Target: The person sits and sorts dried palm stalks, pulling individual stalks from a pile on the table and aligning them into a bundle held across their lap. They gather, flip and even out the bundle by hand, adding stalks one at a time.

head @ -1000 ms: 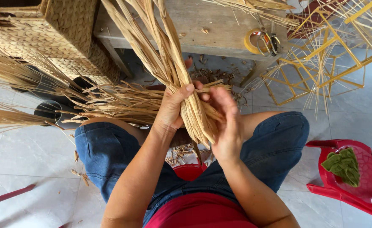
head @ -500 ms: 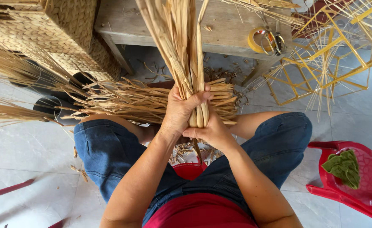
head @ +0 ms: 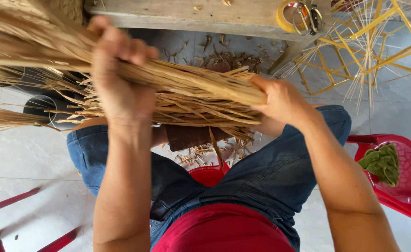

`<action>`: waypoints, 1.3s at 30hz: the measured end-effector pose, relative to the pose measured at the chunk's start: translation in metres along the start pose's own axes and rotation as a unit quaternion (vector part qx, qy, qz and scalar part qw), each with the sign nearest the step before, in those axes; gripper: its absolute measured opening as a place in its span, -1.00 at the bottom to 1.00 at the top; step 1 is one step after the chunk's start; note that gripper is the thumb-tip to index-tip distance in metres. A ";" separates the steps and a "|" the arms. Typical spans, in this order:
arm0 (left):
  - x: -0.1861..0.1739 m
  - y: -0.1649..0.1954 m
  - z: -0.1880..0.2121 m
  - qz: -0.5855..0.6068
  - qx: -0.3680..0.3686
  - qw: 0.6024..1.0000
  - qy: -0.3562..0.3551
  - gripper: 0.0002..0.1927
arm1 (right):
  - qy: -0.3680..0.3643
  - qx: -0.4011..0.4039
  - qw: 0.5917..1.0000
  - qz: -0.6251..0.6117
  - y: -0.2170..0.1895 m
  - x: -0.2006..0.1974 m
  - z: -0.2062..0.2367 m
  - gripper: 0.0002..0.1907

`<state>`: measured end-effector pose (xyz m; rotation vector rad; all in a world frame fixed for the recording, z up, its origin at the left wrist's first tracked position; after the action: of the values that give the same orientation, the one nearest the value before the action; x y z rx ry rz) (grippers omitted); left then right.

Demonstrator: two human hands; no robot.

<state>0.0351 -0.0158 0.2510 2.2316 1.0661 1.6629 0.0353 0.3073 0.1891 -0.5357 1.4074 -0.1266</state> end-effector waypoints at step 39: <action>-0.076 -0.173 0.053 -0.776 -0.161 0.255 -0.555 0.64 | -0.033 0.017 0.991 0.132 0.064 0.108 -0.038 -0.55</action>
<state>-0.0041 0.0782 0.0840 0.4536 1.1613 -0.6015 0.0040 0.3103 0.0622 -0.3184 1.3969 0.0795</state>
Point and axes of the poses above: each hand's wrist, its own z-axis away from the middle knuckle, its own x-axis out of the palm, y = z × x, the point moved 2 cm from there along -z, towards the middle knuckle, and after that the axes turned 9 degrees about x, right-handed, at the moved point
